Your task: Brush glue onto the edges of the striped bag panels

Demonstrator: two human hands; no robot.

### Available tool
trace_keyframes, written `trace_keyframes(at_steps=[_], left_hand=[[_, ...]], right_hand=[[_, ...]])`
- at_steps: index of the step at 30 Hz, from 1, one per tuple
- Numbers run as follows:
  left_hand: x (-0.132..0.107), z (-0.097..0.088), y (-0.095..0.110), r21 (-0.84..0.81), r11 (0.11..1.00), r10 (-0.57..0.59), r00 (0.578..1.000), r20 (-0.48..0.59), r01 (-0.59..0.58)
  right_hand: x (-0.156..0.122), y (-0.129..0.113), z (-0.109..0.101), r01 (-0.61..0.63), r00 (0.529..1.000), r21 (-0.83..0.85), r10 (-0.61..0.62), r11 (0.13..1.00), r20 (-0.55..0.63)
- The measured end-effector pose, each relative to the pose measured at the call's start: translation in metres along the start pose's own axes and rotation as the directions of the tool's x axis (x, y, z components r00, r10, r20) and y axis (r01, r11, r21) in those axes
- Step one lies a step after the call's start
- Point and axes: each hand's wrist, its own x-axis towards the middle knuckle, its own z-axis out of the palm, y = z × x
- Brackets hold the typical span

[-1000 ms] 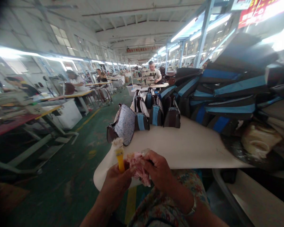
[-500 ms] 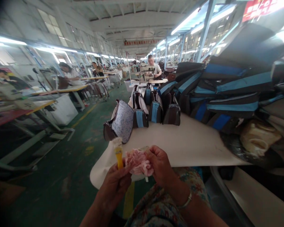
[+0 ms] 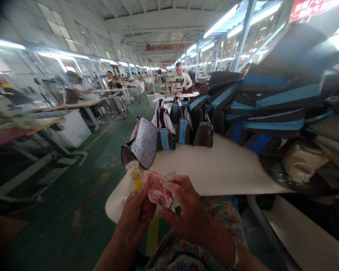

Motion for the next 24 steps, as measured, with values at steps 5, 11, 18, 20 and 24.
trace_keyframes(at_steps=[5, 11, 18, 20, 24], left_hand=[[-0.001, 0.007, -0.007, 0.007, 0.999, -0.036, 0.997, -0.071, 0.036], [-0.001, 0.012, -0.008, 0.003, 1.0, 0.02, 0.992, -0.127, -0.019], [-0.007, 0.012, -0.008, 0.18, 0.973, 0.166, 0.977, -0.135, -0.141], [-0.009, 0.012, -0.007, 0.315, 0.93, 0.246, 0.957, -0.156, -0.188], [-0.012, 0.015, -0.004, 0.532, 0.814, 0.36, 0.921, -0.149, -0.232]], right_hand=[[0.003, -0.002, 0.004, -0.148, 0.989, 0.147, 0.149, 0.978, 0.008], [-0.004, 0.01, 0.006, -0.44, 0.877, 0.564, 0.471, 0.699, 0.1], [-0.008, 0.012, -0.004, -0.381, 0.92, 0.53, 0.367, 0.758, 0.137], [-0.005, 0.007, -0.007, -0.316, 0.949, 0.403, 0.281, 0.859, 0.146], [0.002, -0.005, -0.008, -0.15, 0.987, 0.18, 0.137, 0.972, 0.083]])
